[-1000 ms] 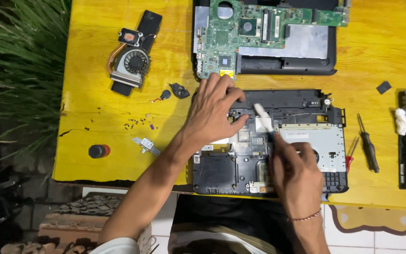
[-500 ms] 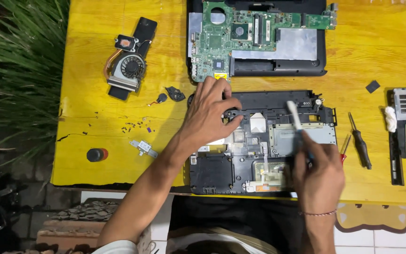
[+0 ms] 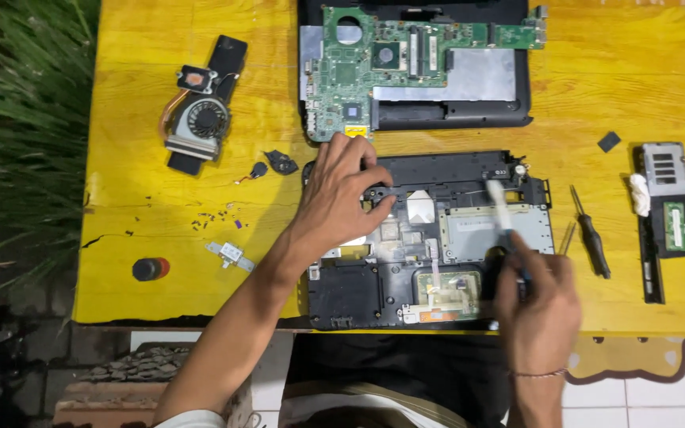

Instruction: Cleaning internal laptop components with a toothbrush and reseating the motherboard into the chassis.

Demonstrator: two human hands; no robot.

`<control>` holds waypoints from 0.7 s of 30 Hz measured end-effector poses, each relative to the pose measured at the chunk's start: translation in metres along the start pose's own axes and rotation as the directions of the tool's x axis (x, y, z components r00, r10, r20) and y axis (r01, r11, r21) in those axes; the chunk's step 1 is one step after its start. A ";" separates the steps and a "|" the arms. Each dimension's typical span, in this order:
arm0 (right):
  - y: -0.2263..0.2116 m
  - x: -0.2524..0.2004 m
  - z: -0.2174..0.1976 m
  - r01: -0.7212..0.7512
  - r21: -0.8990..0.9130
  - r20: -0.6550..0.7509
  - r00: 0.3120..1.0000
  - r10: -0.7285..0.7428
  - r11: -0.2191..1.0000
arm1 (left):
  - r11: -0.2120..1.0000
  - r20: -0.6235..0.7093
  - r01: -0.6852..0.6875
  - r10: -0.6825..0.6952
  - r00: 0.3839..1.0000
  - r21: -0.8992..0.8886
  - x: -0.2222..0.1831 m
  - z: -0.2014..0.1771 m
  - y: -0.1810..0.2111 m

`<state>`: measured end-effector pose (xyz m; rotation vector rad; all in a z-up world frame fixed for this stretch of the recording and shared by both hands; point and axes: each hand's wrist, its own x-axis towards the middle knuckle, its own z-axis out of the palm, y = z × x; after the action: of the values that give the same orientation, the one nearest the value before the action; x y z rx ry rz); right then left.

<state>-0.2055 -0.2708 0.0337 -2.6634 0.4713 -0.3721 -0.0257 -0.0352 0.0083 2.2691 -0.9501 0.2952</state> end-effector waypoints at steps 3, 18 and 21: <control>-0.011 -0.007 0.009 0.110 0.084 0.029 0.993 -0.113 0.990 | 1.000 -0.008 0.010 -0.010 1.000 -0.006 -0.001 0.002 0.000; -0.004 -0.007 0.005 -0.019 0.115 0.053 0.998 0.013 0.993 | 1.000 0.001 0.020 -0.020 1.000 -0.020 -0.001 0.002 0.001; 0.011 0.001 -0.001 -0.021 0.121 -0.053 0.998 0.028 0.992 | 1.000 0.011 0.027 -0.027 1.000 -0.011 -0.001 -0.001 0.003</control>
<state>-0.2081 -0.2814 0.0301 -2.5341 0.4824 -0.4522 -0.0280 -0.0360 0.0099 2.2735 -0.9230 0.2656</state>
